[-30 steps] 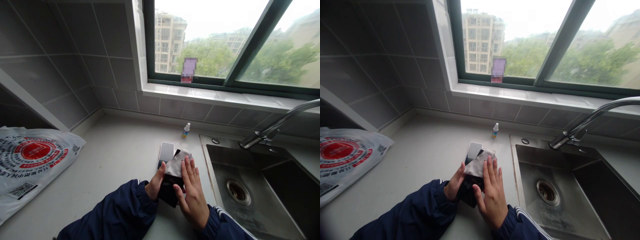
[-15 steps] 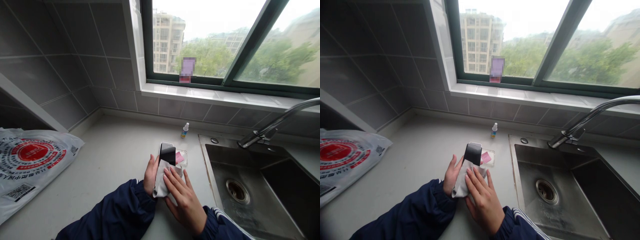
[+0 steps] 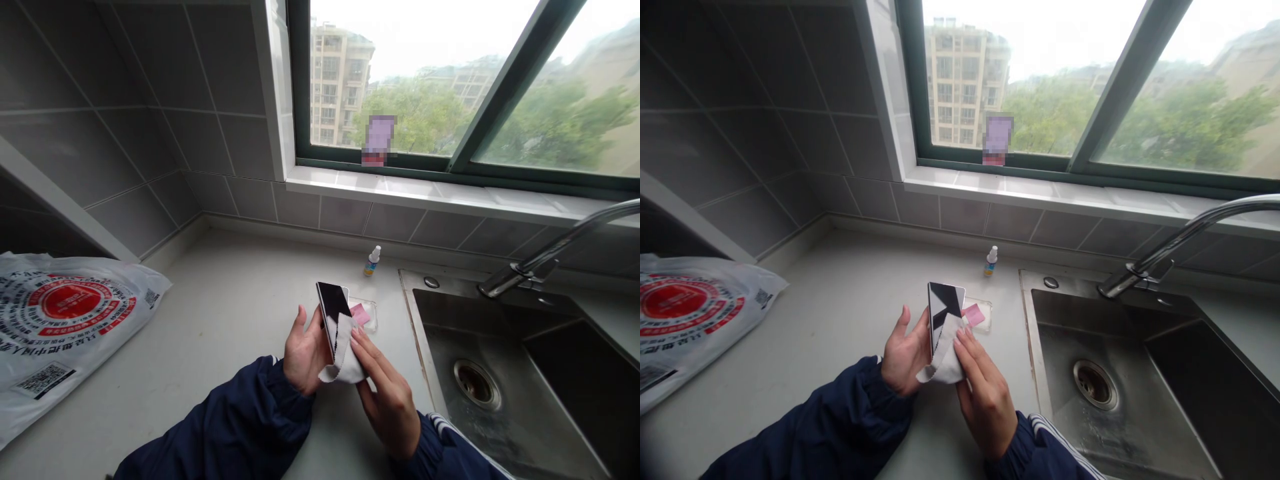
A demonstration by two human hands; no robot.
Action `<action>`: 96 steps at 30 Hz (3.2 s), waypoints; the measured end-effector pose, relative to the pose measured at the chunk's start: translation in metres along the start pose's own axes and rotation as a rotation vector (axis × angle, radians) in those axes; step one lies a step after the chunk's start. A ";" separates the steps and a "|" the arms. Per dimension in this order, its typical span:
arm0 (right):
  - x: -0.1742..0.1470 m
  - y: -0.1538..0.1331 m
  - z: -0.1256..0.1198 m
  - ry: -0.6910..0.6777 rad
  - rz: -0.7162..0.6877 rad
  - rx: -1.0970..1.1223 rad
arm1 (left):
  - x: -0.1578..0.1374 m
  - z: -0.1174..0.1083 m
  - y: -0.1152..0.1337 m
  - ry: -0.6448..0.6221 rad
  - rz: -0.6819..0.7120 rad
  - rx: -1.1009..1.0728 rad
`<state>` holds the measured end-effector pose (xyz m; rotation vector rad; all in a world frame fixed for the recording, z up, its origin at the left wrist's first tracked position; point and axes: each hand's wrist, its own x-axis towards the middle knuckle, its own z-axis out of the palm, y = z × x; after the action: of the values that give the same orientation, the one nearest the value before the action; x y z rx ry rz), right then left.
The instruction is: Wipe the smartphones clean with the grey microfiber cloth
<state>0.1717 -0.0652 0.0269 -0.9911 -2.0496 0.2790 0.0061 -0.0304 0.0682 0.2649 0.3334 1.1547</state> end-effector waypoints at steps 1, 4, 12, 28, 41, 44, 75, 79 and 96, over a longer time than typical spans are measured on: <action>0.000 0.000 -0.001 0.022 0.009 0.019 | 0.001 -0.003 0.000 0.020 0.007 0.000; 0.001 0.000 -0.005 0.113 0.060 0.098 | 0.005 -0.010 -0.001 0.105 0.025 0.044; 0.005 0.000 -0.015 0.296 0.636 0.301 | 0.008 -0.018 -0.004 0.249 0.102 0.318; 0.029 -0.011 -0.013 0.107 1.044 1.285 | 0.005 -0.025 -0.015 0.070 0.325 0.467; 0.020 -0.021 -0.002 -0.173 1.155 1.427 | 0.004 -0.017 -0.015 0.070 0.033 0.267; 0.015 -0.018 0.001 -0.247 1.158 1.384 | 0.003 -0.014 -0.013 0.101 0.014 0.261; 0.002 -0.016 0.002 -0.425 -0.137 -0.369 | 0.013 -0.023 -0.012 0.177 -0.043 -0.060; -0.001 -0.025 0.004 -0.452 -0.167 -0.322 | 0.012 -0.025 -0.007 0.160 -0.106 0.038; 0.004 -0.032 0.000 -0.487 -0.258 -0.240 | 0.008 -0.026 -0.005 0.172 -0.139 0.081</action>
<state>0.1527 -0.0835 0.0450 -0.8399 -2.6775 0.1472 0.0026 -0.0239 0.0412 0.2099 0.5424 1.0301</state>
